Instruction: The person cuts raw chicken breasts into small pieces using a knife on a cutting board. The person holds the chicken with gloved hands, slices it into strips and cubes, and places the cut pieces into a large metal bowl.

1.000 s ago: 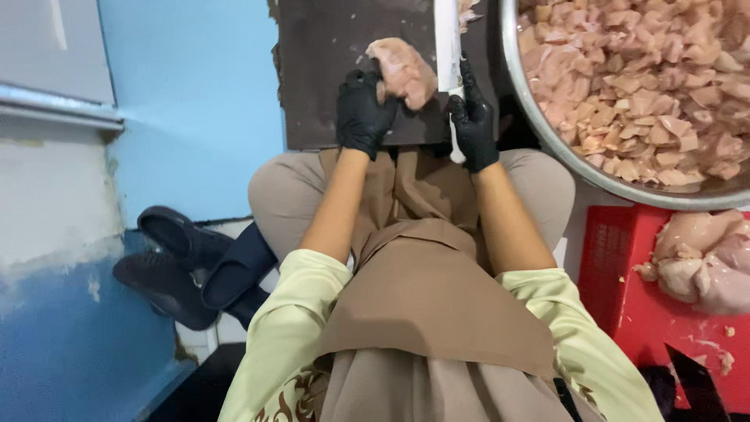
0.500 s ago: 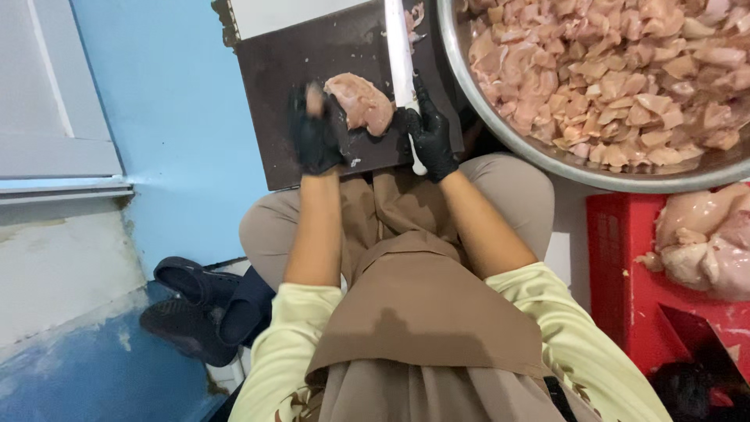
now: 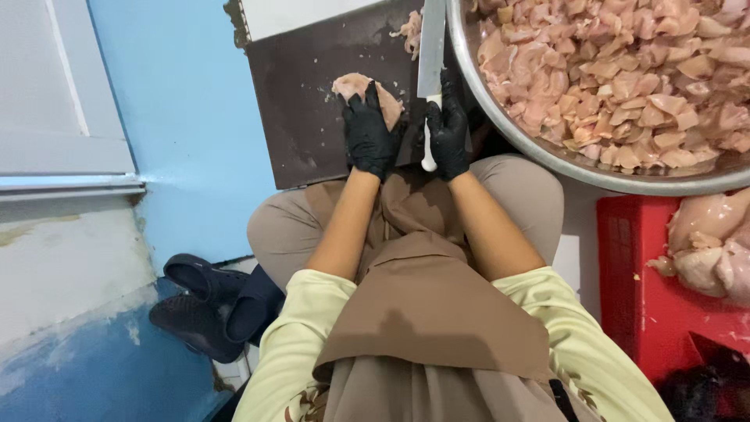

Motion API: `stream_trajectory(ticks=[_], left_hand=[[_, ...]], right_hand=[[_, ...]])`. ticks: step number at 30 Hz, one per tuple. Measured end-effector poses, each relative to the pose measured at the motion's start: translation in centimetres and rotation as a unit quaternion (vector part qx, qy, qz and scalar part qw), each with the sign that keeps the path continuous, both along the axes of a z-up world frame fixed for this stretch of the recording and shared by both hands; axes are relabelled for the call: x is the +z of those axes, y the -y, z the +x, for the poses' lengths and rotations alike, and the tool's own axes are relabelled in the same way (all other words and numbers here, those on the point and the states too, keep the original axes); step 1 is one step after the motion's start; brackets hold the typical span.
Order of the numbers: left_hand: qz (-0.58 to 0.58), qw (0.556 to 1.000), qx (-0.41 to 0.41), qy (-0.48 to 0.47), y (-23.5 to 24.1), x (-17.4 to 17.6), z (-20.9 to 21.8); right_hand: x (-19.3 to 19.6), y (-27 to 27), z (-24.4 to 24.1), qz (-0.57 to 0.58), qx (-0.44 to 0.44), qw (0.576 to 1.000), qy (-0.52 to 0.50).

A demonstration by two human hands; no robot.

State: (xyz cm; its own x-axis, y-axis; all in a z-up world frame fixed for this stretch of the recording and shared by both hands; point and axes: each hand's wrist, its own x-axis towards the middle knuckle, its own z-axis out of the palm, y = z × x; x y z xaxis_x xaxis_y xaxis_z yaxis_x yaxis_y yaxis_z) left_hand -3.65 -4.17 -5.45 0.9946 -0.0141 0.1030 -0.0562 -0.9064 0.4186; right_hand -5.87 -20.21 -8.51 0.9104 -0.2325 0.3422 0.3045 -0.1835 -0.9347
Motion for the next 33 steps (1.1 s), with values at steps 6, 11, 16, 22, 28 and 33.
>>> stream_trajectory(ticks=[6,11,16,22,28,33], left_hand=[[-0.117,0.98,-0.15,0.051,-5.7,-1.6,1.3],[-0.018,0.982,-0.185,0.038,-6.5,-2.9,0.9],[-0.341,0.925,-0.167,0.002,-6.0,-4.5,3.5],[-0.274,0.934,-0.205,-0.101,-8.2,-4.6,10.0],[-0.205,0.929,-0.129,-0.281,-9.4,-2.0,9.6],[-0.206,0.965,-0.12,-0.109,-11.7,-1.8,3.8]], right_hand=[[0.2,-0.1,0.0,0.108,0.059,0.992,-0.02],[-1.7,-0.3,-0.2,0.196,0.079,0.974,-0.08],[-3.0,-0.1,0.1,0.138,0.075,0.987,-0.017],[-2.8,-0.1,0.1,0.134,0.085,0.987,-0.007],[-1.6,-0.6,-0.4,0.088,0.106,0.99,-0.036],[0.2,-2.6,-2.9,-0.105,0.115,0.987,-0.03]])
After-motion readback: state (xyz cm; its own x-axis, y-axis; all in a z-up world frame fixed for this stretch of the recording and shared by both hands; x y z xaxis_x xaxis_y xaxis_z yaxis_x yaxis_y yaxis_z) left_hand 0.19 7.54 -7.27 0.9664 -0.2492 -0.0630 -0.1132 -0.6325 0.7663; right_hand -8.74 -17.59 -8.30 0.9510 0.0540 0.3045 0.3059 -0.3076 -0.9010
